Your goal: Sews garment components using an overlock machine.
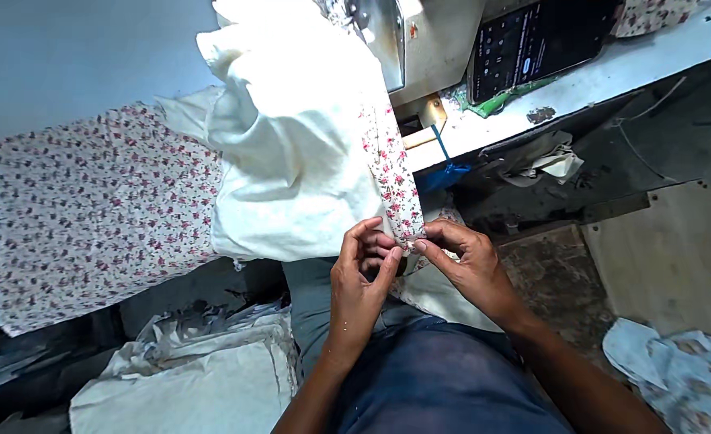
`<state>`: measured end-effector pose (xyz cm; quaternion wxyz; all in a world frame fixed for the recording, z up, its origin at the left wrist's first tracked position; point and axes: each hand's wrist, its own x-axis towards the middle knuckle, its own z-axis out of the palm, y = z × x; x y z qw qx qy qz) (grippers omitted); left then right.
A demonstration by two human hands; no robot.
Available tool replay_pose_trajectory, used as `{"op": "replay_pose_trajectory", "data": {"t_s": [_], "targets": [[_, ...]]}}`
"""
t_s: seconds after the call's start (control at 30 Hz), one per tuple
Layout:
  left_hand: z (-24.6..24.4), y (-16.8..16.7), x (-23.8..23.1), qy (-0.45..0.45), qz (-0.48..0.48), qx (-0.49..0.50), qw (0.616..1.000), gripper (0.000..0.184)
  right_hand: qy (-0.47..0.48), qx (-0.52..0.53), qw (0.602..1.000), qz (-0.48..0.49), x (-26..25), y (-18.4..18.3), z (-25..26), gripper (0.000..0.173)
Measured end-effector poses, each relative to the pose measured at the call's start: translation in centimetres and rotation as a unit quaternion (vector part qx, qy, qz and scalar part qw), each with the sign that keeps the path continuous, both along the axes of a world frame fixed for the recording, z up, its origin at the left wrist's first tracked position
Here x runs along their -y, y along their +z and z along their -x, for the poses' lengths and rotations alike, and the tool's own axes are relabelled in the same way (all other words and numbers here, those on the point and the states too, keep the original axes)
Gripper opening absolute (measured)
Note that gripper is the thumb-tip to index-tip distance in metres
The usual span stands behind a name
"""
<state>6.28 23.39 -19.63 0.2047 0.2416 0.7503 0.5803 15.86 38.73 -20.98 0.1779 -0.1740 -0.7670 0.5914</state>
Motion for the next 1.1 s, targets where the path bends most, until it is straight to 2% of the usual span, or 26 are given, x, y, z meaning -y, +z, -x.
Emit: {"op": "replay_pose_trajectory", "data": {"t_s": [0.07,0.2,0.37,0.4,0.43,0.5,0.57,0.63,0.8,0.93,1.1], "targets": [[0.1,0.0,-0.3,0.01,0.014,0.019,1.0,0.045,0.005,0.0,1.0,0.008,0.0,0.1,0.0,0.015],[-0.1,0.3,-0.6,-0.005,0.001,0.023,1.0,0.02,-0.003,-0.008,1.0,0.025,0.3,0.2,-0.2,0.015],[-0.3,0.5,-0.7,-0.013,-0.021,0.151,0.988,0.028,-0.02,-0.009,0.999,0.041,0.6,0.0,-0.7,0.017],[-0.4,0.4,-0.7,-0.008,-0.024,0.149,0.989,0.027,-0.021,-0.011,0.999,0.039,0.5,-0.1,-0.7,0.015],[-0.7,0.2,-0.7,-0.001,-0.028,0.113,0.993,0.023,-0.022,-0.014,0.999,0.037,0.5,-0.1,-0.8,0.013],[-1.1,-0.2,-0.4,0.003,-0.025,-0.041,0.999,0.012,-0.022,-0.018,0.999,0.031,0.4,-0.1,-1.0,0.012],[-1.2,-0.3,-0.2,0.001,-0.016,-0.173,0.985,0.006,-0.024,-0.013,0.999,0.028,0.3,0.1,-1.1,0.014],[-1.3,-0.1,-0.1,-0.004,-0.001,-0.238,0.971,0.005,-0.026,-0.007,0.999,0.022,0.3,0.2,-1.2,0.017],[-1.4,-0.2,-0.2,-0.02,0.01,-0.24,0.97,0.009,-0.024,0.0,1.0,0.014,0.1,0.2,-1.3,0.014],[-1.4,-0.2,-0.2,-0.027,0.007,-0.221,0.975,0.011,-0.02,-0.008,0.999,0.05,0.2,0.3,-1.2,0.012],[-1.1,-0.3,-0.2,-0.058,0.026,-0.261,0.963,0.014,-0.01,-0.022,0.996,0.084,0.3,0.1,-1.1,0.015]]}}
